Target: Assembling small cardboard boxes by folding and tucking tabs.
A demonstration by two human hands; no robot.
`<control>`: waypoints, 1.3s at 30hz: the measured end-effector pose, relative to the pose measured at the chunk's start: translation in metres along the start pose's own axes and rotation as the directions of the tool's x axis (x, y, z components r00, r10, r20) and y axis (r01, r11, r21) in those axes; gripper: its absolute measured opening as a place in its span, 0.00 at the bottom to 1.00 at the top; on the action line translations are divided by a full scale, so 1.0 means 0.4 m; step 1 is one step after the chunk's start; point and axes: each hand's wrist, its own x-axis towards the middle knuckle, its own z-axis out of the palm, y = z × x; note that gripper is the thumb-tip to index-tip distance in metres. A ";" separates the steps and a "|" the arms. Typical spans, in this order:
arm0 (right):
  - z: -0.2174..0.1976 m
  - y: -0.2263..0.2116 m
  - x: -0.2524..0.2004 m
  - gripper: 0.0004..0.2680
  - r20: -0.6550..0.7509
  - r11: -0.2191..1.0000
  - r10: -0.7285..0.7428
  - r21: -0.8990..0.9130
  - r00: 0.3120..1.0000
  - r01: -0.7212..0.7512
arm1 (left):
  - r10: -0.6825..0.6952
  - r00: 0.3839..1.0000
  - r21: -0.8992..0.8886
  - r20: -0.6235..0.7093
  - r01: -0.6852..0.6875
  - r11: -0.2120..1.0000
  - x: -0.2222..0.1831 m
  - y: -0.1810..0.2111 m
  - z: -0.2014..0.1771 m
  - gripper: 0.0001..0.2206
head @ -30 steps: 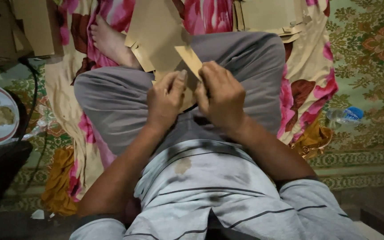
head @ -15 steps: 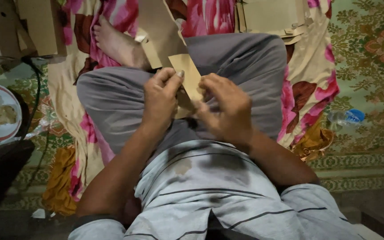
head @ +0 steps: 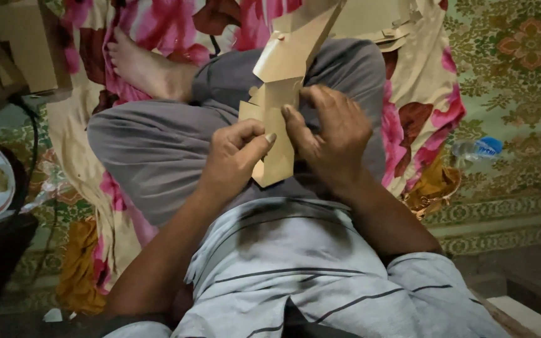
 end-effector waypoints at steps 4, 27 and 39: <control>0.004 -0.014 0.007 0.05 -0.005 0.997 -0.049 -0.053 0.999 0.048 | -0.008 1.000 -0.004 0.007 0.008 1.000 -0.005 0.001 0.000 0.05; 0.028 0.032 0.016 0.03 -0.094 0.863 -0.491 0.087 0.866 0.498 | -0.105 0.986 -0.050 -0.127 0.100 0.994 -0.017 -0.003 -0.007 0.07; 0.020 0.025 0.029 0.03 -0.029 0.833 -0.552 0.030 0.834 0.552 | -0.017 0.993 -0.083 -0.115 0.008 0.996 -0.024 0.004 -0.010 0.06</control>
